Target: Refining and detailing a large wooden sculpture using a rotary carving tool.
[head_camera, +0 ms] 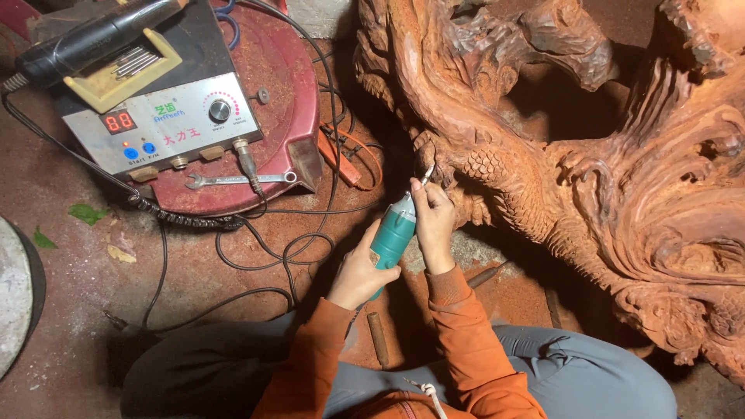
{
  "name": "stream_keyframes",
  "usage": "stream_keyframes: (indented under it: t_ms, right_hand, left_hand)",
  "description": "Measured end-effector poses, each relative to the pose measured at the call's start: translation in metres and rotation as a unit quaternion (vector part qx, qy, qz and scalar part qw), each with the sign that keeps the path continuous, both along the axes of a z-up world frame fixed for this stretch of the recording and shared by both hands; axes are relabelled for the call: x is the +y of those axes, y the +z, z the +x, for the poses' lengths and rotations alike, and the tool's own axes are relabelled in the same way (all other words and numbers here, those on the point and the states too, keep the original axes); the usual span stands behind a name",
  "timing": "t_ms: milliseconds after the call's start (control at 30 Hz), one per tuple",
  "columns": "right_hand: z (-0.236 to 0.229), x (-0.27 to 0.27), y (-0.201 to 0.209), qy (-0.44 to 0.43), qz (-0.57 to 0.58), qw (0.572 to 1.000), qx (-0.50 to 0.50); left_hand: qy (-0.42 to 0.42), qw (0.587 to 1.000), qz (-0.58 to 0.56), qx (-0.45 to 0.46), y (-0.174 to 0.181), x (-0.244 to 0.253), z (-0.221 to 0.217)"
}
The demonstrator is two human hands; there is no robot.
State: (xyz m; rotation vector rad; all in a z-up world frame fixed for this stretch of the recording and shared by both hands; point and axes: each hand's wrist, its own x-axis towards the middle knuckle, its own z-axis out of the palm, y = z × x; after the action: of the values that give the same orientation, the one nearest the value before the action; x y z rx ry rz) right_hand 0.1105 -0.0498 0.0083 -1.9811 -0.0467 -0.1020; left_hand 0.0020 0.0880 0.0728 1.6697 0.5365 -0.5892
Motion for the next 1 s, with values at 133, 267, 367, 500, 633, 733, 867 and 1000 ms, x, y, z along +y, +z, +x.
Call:
stream_keyframes:
  t_ms: [133,267,367,500,633,733,867,1000]
  right_hand:
    - [0.0,0.003,0.014,-0.004,-0.021,1.0,0.013]
    - [0.004,0.005,0.016,0.021,-0.068,0.997,0.007]
    - [0.004,0.006,0.019,0.028,-0.095,0.995,-0.003]
    - [-0.003,0.008,0.04,0.001,-0.093,0.996,0.011]
    - [0.0,0.006,0.041,-0.005,-0.113,0.994,0.008]
    - [0.001,0.008,0.042,0.002,-0.129,0.991,0.021]
    - [0.003,0.008,0.04,-0.001,-0.16,0.986,0.038]
    - [0.007,0.004,0.029,0.005,-0.174,0.984,0.037]
  left_hand:
    - [0.024,1.0,-0.017,-0.005,-0.005,-0.008,-0.001]
    - [0.07,0.996,-0.049,-0.019,-0.017,-0.023,-0.003]
    - [0.091,0.993,-0.064,-0.028,-0.039,-0.033,-0.003]
    - [0.109,0.989,-0.071,-0.075,-0.054,-0.041,0.0]
    - [0.128,0.984,-0.078,-0.096,-0.073,-0.054,0.0]
    - [0.144,0.98,-0.085,-0.106,-0.088,-0.062,-0.001]
    - [0.151,0.979,-0.098,-0.093,-0.092,-0.069,-0.002]
    - [0.156,0.978,-0.119,-0.074,-0.097,-0.075,-0.003]
